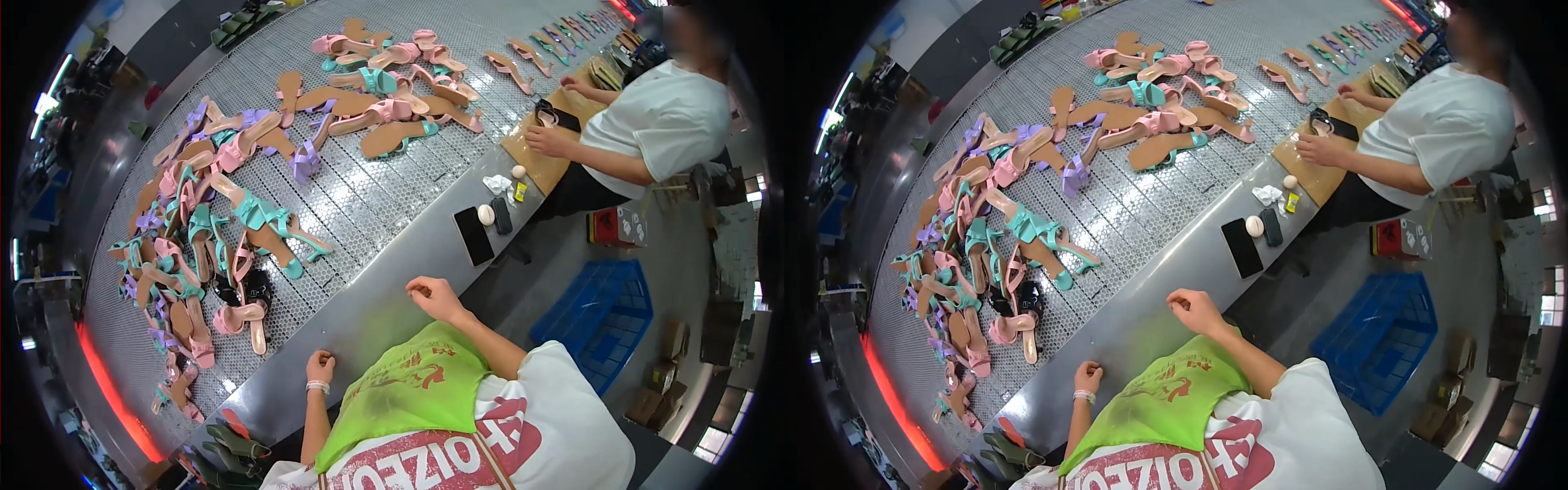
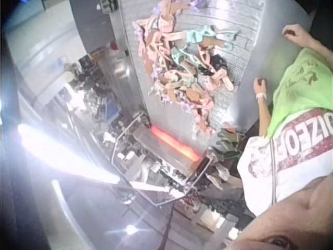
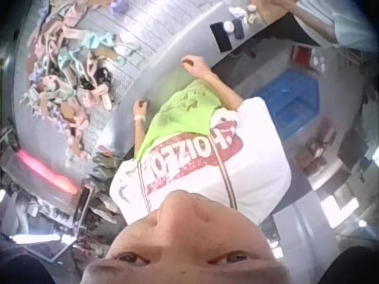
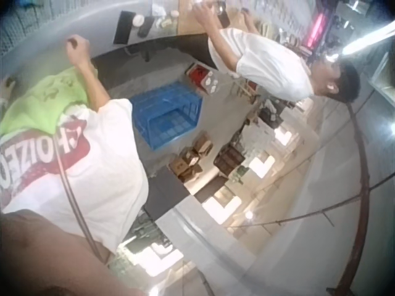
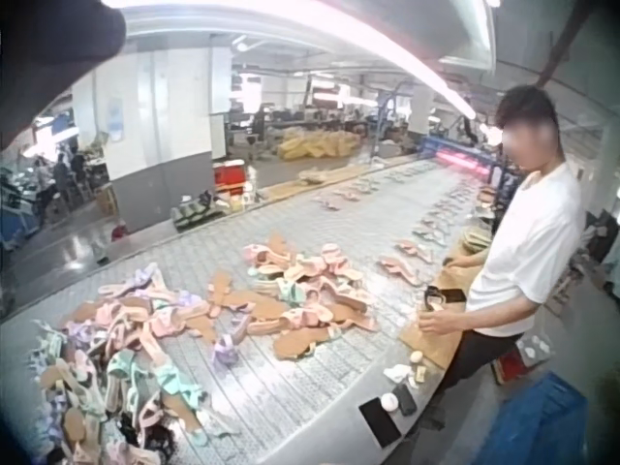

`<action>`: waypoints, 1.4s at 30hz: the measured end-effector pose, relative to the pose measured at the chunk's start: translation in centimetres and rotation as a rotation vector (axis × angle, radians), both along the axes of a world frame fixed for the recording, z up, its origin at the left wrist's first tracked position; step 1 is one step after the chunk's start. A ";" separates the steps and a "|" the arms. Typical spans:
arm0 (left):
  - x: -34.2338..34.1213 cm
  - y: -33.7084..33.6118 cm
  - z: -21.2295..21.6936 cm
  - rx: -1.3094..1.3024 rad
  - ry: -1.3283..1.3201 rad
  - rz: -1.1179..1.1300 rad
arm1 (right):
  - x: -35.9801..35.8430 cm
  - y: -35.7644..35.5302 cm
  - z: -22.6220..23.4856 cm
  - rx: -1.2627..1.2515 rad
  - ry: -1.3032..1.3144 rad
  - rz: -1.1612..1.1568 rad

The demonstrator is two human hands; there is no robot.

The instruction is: The person empties a blue basket of pastel-colored sandals onto a perforated metal table. They then pick up individual sandals, inspect them, and place them into a green bag. Another person is visible in the background performing similar sorting actions.

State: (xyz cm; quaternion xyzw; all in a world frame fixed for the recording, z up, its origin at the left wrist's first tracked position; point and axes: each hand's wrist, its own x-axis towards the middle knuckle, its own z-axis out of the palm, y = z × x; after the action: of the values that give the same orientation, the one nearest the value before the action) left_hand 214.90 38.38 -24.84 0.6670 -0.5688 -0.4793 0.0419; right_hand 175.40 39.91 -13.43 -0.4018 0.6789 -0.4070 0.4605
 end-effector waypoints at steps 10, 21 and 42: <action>-3.4 0.4 3.9 0.030 -0.242 -0.020 | -9.4 -13.7 -4.1 -0.130 -0.034 -0.038; -19.0 -20.3 11.9 -0.421 0.016 -0.492 | -26.5 -39.3 -6.8 -0.285 0.427 -0.217; -24.1 -49.4 1.5 -0.504 -0.343 -0.772 | -12.4 -44.7 -9.1 0.047 0.424 0.291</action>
State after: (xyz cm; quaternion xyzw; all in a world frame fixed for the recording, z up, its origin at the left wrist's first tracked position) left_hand 190.79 -11.00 -23.33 0.4459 -0.8715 -0.1904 -0.0731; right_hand 162.99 -4.82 -22.53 -0.5607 0.7046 -0.2273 0.3708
